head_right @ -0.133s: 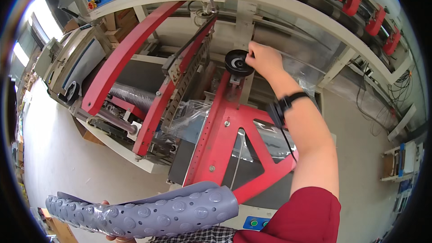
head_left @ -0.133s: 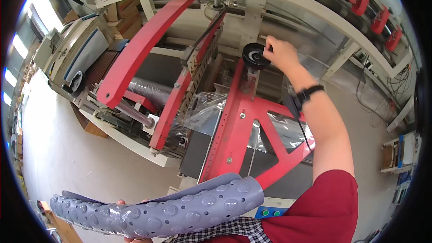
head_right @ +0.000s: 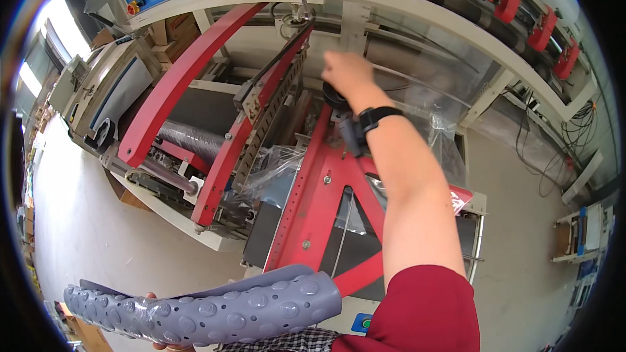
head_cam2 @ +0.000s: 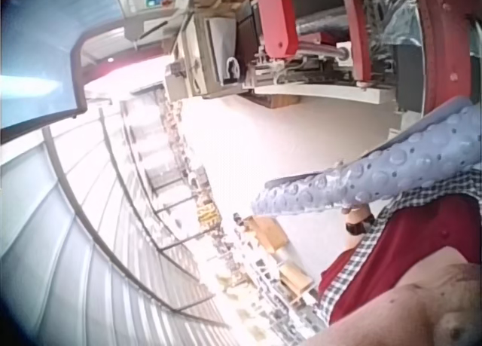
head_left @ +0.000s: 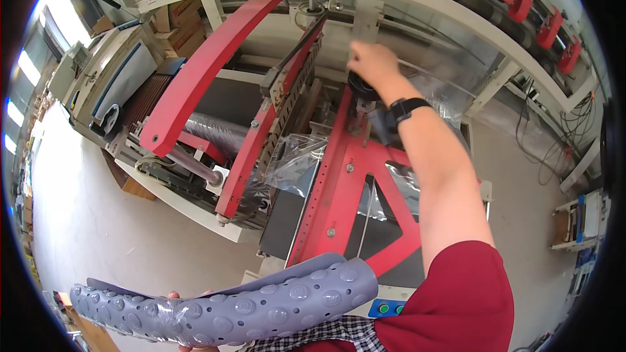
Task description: Using a heat-sealing machine and manual bagging to package long cylindrical rubber or plastic products.
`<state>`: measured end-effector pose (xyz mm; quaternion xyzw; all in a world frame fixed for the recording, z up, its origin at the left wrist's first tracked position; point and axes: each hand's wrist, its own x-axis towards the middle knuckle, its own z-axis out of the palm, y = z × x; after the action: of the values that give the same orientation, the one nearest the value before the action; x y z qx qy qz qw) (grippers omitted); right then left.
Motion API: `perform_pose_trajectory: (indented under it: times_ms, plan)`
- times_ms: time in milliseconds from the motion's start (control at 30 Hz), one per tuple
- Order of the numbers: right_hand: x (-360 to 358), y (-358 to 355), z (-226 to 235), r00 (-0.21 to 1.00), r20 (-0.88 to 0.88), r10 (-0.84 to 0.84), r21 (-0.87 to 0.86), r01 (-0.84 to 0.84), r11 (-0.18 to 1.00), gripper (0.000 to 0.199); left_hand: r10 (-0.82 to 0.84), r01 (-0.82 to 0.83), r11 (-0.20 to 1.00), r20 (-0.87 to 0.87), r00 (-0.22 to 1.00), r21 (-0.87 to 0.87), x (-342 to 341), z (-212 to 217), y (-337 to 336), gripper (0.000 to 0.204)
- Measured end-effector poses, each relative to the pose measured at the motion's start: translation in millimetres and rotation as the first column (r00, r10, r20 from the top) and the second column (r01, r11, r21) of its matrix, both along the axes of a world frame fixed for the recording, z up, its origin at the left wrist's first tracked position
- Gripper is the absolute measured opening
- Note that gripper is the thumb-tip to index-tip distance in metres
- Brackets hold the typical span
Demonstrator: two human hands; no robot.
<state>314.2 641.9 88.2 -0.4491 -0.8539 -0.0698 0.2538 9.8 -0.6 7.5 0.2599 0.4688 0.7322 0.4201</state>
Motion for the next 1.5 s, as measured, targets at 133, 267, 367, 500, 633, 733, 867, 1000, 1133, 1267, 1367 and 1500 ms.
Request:
perform_pose_trajectory:
  times_ms: [133,267,367,500,633,733,867,1000,1133,1267,1367,1500]
  plan:
    - [-13.3,-57.7,6.7,0.993,-0.05,0.108,-0.156,-0.114,0.981,0.018,0.24,-0.25,0.954,-0.08,0.968,-0.165,-18.5,-22.9,-40.3,0.103]
    - [30.4,-10.6,13.0,0.998,-0.017,-0.063,-0.096,0.061,0.994,0.018,0.236,-0.279,0.93,-0.196,0.952,-0.237,-38.8,-47.0,-43.8,0.095]
    - [-2.5,5.7,7.3,0.999,-0.02,-0.044,-0.01,0.044,0.999,0.016,0.028,-0.028,0.999,-0.005,1.0,0.028,-15.7,-15.5,-15.1,0.084]
    - [-22.2,-52.5,3.3,0.984,-0.01,0.179,-0.078,-0.179,0.981,0.016,-0.139,-0.029,0.95,0.506,0.851,0.311,-13.9,-13.2,-29.7,0.075]
    - [28.8,-13.7,14.9,0.997,-0.053,-0.054,-0.099,0.048,0.994,0.018,-0.096,0.032,0.982,0.35,0.932,0.185,-16.8,-16.9,-19.5,0.075]
    - [-14.3,6.5,6.4,1.0,-0.012,0.0,-0.016,-0.001,1.0,0.018,-0.066,0.051,0.996,0.23,0.971,0.071,-17.2,-23.4,-17.6,0.075]
    - [-7.0,-48.7,2.5,0.991,-0.051,0.127,-0.096,-0.132,0.987,0.017,0.026,-0.025,0.995,0.019,0.999,-0.094,-11.0,-16.5,-38.9,0.076]
    - [31.1,-11.5,13.7,0.999,0.019,-0.039,-0.095,0.041,0.995,0.016,-0.008,-0.03,0.971,-0.159,0.987,-0.238,-13.0,-19.6,-32.3,0.076]
    - [-26.2,-1.3,4.9,0.999,0.006,0.051,-0.057,-0.051,0.997,0.013,-0.06,-0.073,0.921,-0.325,0.944,-0.382,-10.1,-24.2,-31.2,0.076]
    - [10.2,-37.9,0.7,0.989,-0.073,0.127,-0.058,-0.132,0.99,0.014,-0.127,-0.165,0.845,-0.49,0.862,-0.509,-8.7,-17.2,-45.8,0.077]
    - [35.1,-10.1,15.3,1.0,-0.019,-0.021,-0.106,0.019,0.994,0.019,-0.242,-0.185,0.794,-0.58,0.778,-0.579,-15.6,-15.9,-37.6,0.077]
    - [-19.0,9.9,3.3,0.994,0.107,0.037,-0.011,-0.036,0.999,0.02,-0.395,-0.216,0.731,-0.659,0.64,-0.648,-18.2,-23.0,-19.9,0.078]
